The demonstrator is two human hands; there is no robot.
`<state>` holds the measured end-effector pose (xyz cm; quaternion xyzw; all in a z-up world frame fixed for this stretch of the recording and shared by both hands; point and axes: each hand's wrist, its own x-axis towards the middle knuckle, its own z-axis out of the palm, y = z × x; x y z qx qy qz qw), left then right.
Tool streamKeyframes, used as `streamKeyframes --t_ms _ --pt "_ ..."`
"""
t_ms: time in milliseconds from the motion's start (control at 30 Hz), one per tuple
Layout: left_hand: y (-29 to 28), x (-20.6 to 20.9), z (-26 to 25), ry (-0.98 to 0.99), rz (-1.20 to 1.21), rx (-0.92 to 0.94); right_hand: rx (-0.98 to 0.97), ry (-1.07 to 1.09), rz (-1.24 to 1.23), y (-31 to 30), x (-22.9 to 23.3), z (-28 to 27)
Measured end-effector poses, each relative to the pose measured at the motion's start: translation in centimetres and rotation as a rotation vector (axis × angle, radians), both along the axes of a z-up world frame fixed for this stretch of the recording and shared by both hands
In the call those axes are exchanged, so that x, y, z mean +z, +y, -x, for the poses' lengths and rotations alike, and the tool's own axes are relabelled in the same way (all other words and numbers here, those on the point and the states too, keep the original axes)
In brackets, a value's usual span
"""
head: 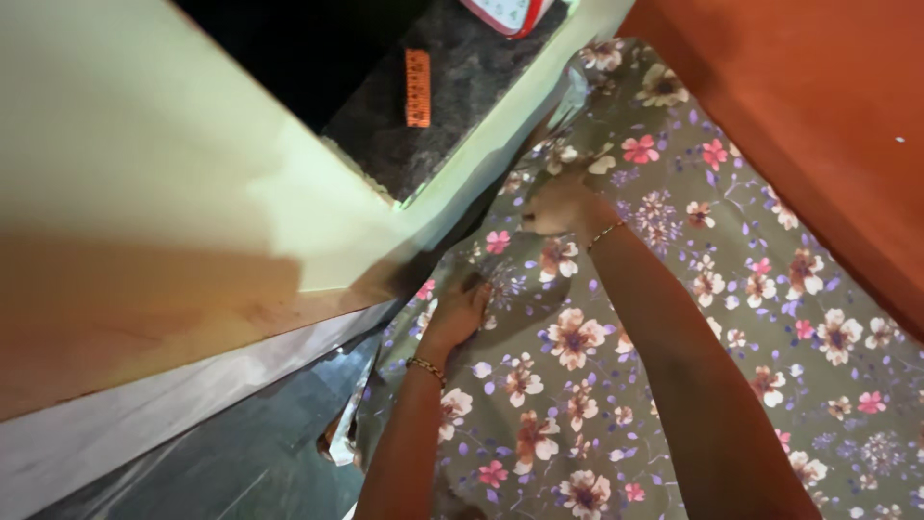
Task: The person adjusts a floral-patterned fitted sheet on a wooden bed frame, pulling and smoothing the fabric around the corners and edges to fit it snugly. The person works around the perimeter of the bed, tucking the sheet under the mattress and ensuring it is evenly stretched.
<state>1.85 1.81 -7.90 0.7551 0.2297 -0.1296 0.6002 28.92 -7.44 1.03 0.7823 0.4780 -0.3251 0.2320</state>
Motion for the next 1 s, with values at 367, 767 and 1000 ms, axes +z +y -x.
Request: streamKeyframes --t_ms 367,767,1000 --pt "0.0 2.5 1.5 -0.001 -0.136 0.011 -0.118 -0.042 -0.024 0.9 -4.0 1.4" --pt "0.2 2.9 24.1 -0.105 -0.391 0.52 0.105 0.469 -0.388 3.5 1.3 21.9" --pt "3.5 0.9 28.9 0.087 -0.535 0.439 0.266 0.282 -0.209 4.7 2.5 29.9"
